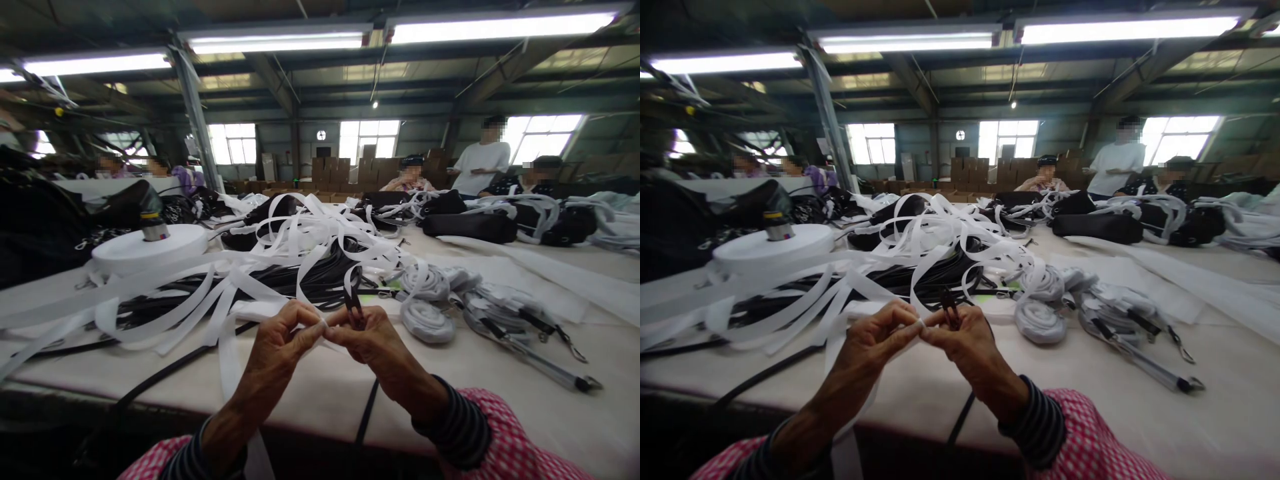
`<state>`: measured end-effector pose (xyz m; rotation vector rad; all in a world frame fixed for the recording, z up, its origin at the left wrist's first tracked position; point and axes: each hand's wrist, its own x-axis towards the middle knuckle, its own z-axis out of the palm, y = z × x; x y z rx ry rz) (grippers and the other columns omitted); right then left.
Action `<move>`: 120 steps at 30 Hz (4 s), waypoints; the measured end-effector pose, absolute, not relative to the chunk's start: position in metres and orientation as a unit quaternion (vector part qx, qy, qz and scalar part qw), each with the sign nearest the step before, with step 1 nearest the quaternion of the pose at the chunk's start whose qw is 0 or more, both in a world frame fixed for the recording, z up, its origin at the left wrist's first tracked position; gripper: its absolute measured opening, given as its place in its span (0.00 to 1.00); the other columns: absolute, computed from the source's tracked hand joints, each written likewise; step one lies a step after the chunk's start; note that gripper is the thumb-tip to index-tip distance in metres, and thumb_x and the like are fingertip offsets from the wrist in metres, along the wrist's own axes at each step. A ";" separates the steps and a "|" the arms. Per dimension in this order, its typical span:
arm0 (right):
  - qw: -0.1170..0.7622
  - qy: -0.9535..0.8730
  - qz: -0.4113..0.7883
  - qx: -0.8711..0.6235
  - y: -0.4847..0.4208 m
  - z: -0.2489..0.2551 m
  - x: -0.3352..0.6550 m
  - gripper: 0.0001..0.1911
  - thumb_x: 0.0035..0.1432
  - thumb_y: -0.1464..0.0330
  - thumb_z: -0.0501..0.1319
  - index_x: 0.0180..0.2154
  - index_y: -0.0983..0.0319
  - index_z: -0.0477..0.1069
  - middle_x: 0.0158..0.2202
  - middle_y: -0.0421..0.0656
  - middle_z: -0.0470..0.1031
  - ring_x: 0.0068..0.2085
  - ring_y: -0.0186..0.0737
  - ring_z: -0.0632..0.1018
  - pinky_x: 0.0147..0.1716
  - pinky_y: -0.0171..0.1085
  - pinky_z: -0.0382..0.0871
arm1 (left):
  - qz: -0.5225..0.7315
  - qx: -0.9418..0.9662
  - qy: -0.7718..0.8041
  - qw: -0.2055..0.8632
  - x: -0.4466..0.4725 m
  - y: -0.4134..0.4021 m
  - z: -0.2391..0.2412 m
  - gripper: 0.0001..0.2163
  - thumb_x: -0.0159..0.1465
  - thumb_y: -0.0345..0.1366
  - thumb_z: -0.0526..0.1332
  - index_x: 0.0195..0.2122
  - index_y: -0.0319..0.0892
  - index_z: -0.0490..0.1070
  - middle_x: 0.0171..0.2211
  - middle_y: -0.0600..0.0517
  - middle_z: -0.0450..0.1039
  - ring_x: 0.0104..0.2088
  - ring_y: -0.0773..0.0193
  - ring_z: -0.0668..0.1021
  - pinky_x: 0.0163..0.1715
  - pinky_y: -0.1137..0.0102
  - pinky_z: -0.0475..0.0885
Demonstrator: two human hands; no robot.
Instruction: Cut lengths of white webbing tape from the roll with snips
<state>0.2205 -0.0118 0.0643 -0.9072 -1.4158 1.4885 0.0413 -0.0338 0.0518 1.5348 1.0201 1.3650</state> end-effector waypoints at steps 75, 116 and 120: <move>0.317 -0.290 0.867 -0.253 -0.056 0.022 0.188 0.33 0.54 0.42 0.71 0.28 0.61 0.60 0.15 0.25 0.43 0.16 0.21 0.45 0.17 0.26 0.40 | 0.395 0.578 0.356 0.619 -0.012 -0.031 0.032 0.14 0.60 0.43 0.74 0.30 0.36 0.79 0.24 0.52 0.73 0.24 0.69 0.71 0.25 0.75 0.67; 0.328 -0.221 0.904 -0.162 -0.060 0.006 0.192 0.29 0.53 0.49 0.74 0.26 0.62 0.62 0.14 0.26 0.46 0.14 0.20 0.46 0.15 0.27 0.41 | 0.310 0.652 0.427 0.545 -0.041 -0.031 0.042 0.10 0.58 0.42 0.74 0.31 0.39 0.84 0.24 0.52 0.73 0.24 0.68 0.70 0.26 0.74 0.63; 0.297 -0.241 0.901 -0.202 -0.063 0.009 0.192 0.31 0.52 0.45 0.73 0.27 0.62 0.62 0.15 0.26 0.44 0.15 0.21 0.45 0.16 0.27 0.38 | 0.354 0.613 0.420 0.567 -0.038 -0.038 0.040 0.12 0.58 0.42 0.73 0.27 0.37 0.82 0.22 0.52 0.72 0.23 0.69 0.70 0.27 0.74 0.65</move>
